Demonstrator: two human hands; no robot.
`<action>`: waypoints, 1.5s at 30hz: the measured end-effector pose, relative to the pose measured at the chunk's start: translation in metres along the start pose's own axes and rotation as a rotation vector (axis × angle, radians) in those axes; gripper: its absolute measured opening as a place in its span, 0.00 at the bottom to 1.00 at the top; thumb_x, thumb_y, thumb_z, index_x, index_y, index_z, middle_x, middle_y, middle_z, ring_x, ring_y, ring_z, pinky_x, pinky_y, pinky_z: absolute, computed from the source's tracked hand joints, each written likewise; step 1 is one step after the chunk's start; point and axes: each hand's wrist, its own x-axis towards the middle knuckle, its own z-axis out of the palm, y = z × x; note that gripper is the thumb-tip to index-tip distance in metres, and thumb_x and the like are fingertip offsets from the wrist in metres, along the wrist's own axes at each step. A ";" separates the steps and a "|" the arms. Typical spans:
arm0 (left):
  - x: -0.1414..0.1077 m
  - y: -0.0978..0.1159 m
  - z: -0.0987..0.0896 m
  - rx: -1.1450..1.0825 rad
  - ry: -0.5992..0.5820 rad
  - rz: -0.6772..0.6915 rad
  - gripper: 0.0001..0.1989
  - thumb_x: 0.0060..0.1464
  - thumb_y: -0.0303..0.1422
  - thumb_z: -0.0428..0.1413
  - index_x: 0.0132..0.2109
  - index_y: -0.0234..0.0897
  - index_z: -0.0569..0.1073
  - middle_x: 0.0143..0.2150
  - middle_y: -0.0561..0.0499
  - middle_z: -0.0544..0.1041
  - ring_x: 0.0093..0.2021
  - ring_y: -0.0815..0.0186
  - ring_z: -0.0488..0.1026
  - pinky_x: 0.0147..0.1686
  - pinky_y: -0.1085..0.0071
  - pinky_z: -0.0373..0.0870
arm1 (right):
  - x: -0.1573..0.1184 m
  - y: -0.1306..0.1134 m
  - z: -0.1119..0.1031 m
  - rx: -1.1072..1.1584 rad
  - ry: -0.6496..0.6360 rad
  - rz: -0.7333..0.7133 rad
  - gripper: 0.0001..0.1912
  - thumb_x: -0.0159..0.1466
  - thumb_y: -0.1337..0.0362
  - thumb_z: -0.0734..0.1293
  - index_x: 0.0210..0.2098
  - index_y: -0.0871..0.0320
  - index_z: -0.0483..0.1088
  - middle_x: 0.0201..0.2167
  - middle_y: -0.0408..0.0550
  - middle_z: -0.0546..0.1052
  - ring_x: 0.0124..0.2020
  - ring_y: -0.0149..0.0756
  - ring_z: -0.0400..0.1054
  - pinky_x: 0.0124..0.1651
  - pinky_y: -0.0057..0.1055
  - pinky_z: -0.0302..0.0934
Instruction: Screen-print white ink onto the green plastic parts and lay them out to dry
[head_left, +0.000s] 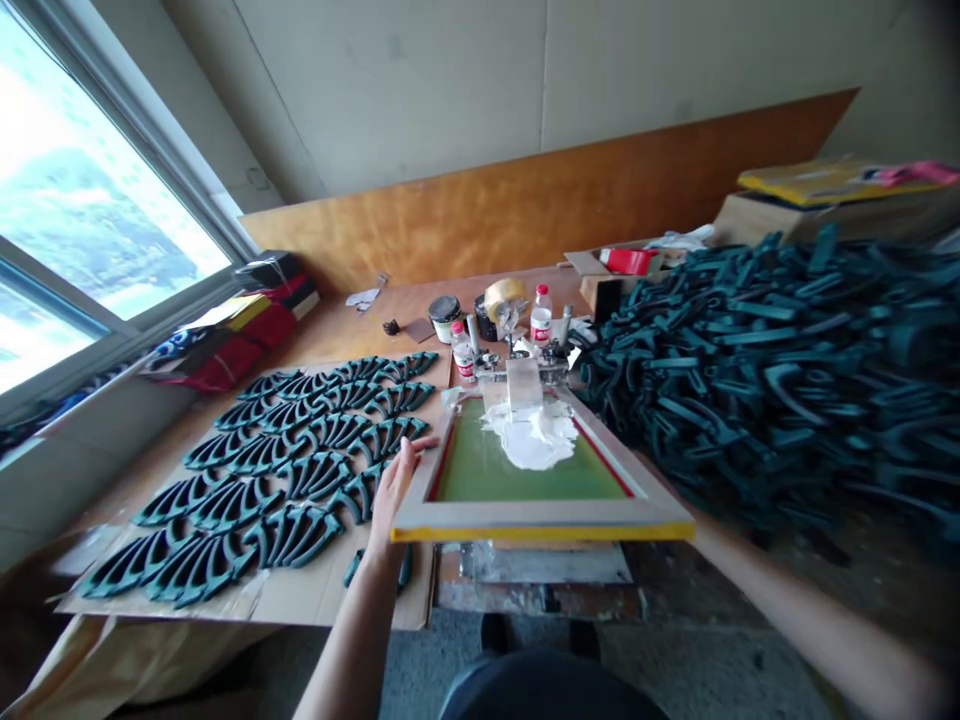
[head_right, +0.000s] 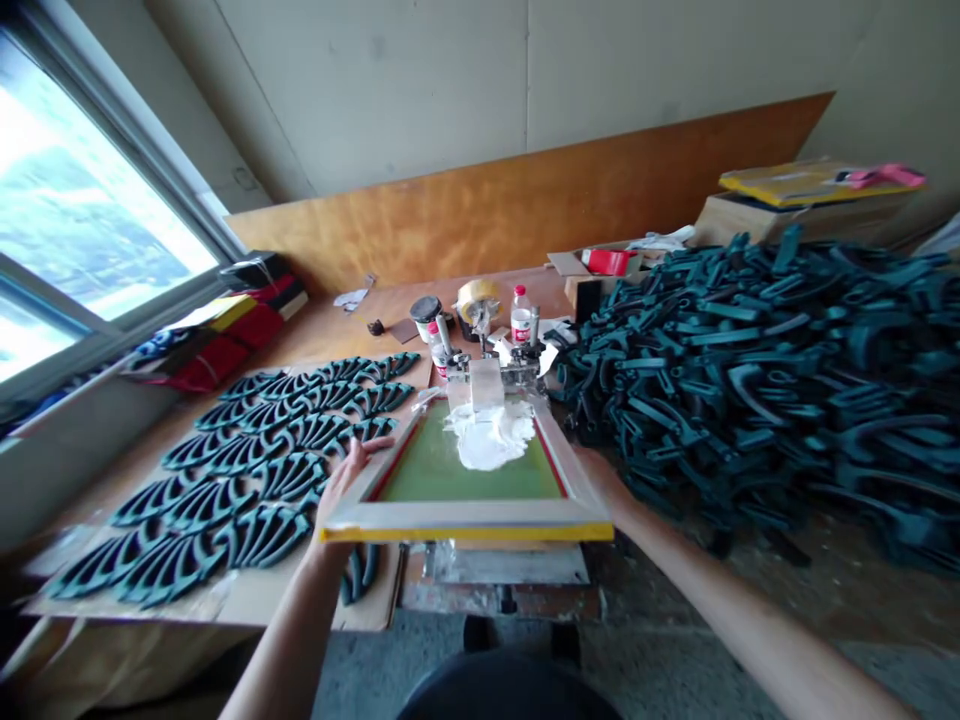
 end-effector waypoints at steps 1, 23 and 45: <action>-0.006 -0.011 -0.004 0.027 -0.039 -0.060 0.30 0.55 0.56 0.49 0.46 0.36 0.77 0.37 0.48 0.79 0.37 0.62 0.75 0.35 0.71 0.71 | 0.006 0.007 -0.011 -0.010 0.064 0.063 0.22 0.68 0.56 0.55 0.38 0.60 0.78 0.36 0.49 0.80 0.36 0.37 0.74 0.40 0.29 0.68; -0.005 -0.149 0.005 0.238 -0.115 -0.256 0.33 0.55 0.45 0.55 0.64 0.37 0.62 0.40 0.46 0.80 0.41 0.57 0.77 0.45 0.64 0.71 | 0.045 -0.067 0.029 -0.366 -0.162 -0.343 0.06 0.59 0.72 0.61 0.30 0.59 0.70 0.32 0.49 0.73 0.39 0.38 0.64 0.43 0.32 0.58; -0.009 -0.128 0.002 0.203 -0.124 -0.249 0.37 0.51 0.50 0.57 0.64 0.36 0.62 0.36 0.47 0.80 0.35 0.60 0.77 0.36 0.68 0.72 | 0.057 -0.075 0.002 -0.269 -0.104 -0.272 0.17 0.61 0.63 0.68 0.50 0.52 0.71 0.38 0.46 0.76 0.41 0.37 0.68 0.46 0.32 0.61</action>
